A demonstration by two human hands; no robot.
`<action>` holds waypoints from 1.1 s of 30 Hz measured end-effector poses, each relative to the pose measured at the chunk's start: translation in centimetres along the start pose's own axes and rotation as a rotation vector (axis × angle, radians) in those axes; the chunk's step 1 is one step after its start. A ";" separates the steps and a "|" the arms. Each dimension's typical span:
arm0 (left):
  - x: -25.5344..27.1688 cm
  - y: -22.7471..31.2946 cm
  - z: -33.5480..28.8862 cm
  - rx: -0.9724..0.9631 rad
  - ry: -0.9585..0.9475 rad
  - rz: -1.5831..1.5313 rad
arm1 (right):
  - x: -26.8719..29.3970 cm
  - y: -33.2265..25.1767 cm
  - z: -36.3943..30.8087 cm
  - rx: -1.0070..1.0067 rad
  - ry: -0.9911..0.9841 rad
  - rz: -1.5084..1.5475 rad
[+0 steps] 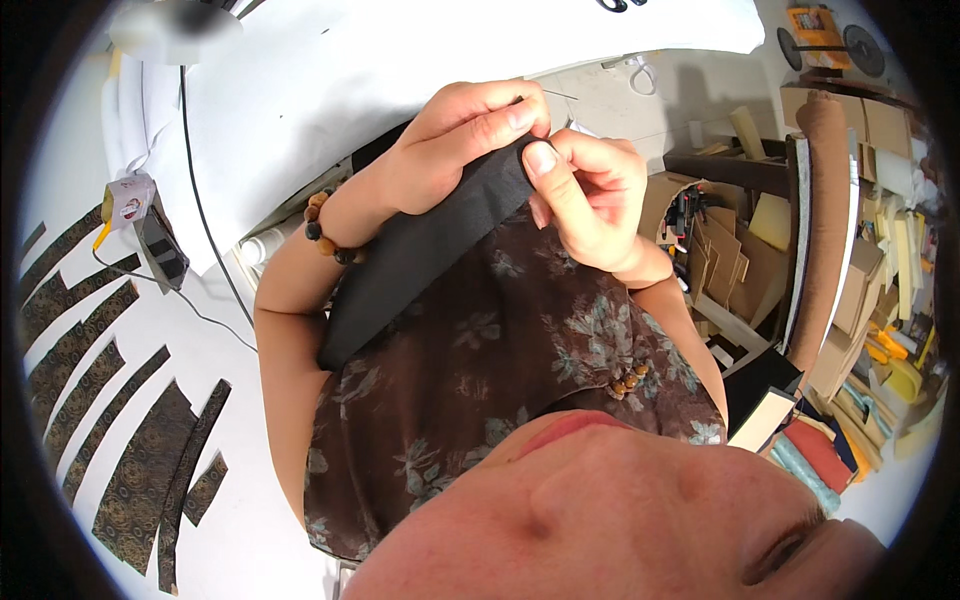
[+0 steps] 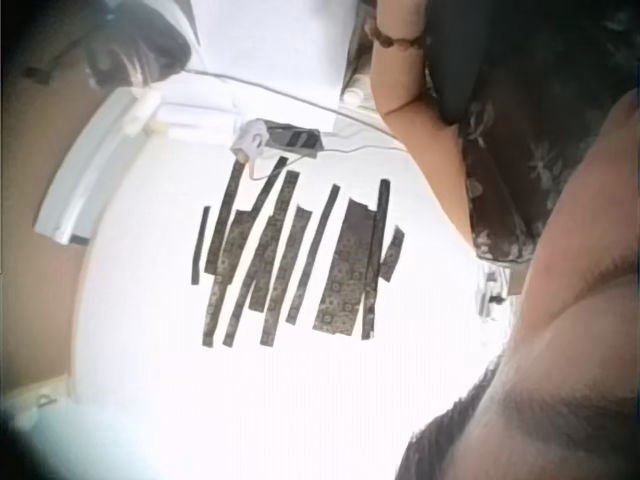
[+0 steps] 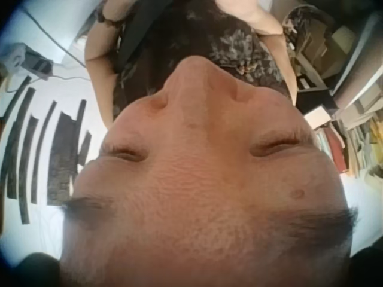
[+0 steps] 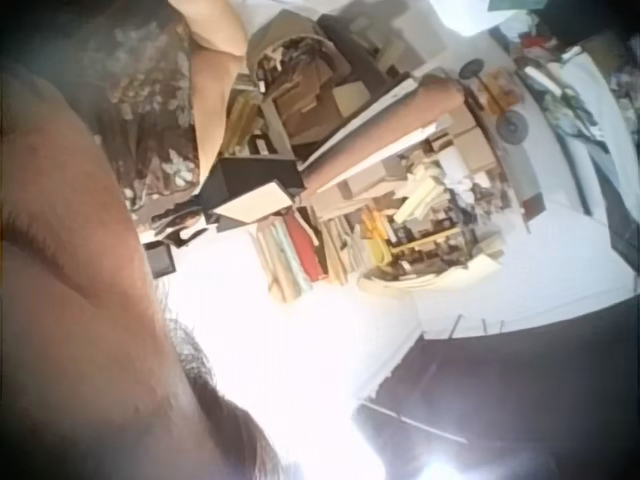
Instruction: The person cuts a black fabric strip with scissors, folds and irons it, then cuts a larger piece of fabric and irons it. The person then uses a lighter to seal the edges of the fabric and begins sewing the fabric with a needle and thread.
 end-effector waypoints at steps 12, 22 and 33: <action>-0.3 -0.2 -0.2 0.005 -0.019 -0.039 | 0.4 1.6 -0.3 0.223 -0.058 0.024; -0.2 -0.5 -0.1 -0.085 -0.048 0.008 | 0.7 1.6 -0.3 0.190 -0.057 0.033; -0.5 -1.0 0.4 -0.107 -0.029 0.035 | 1.7 1.2 -0.8 0.066 -0.023 0.107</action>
Point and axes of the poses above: each hand's wrist, its own z-axis towards the middle knuckle, its own x-axis out of the back of the hand, y = z × x, the point moved 1 cm from there along z, towards the middle knuckle, and after that the axes turned 8 degrees about y, right-handed, at the moved point
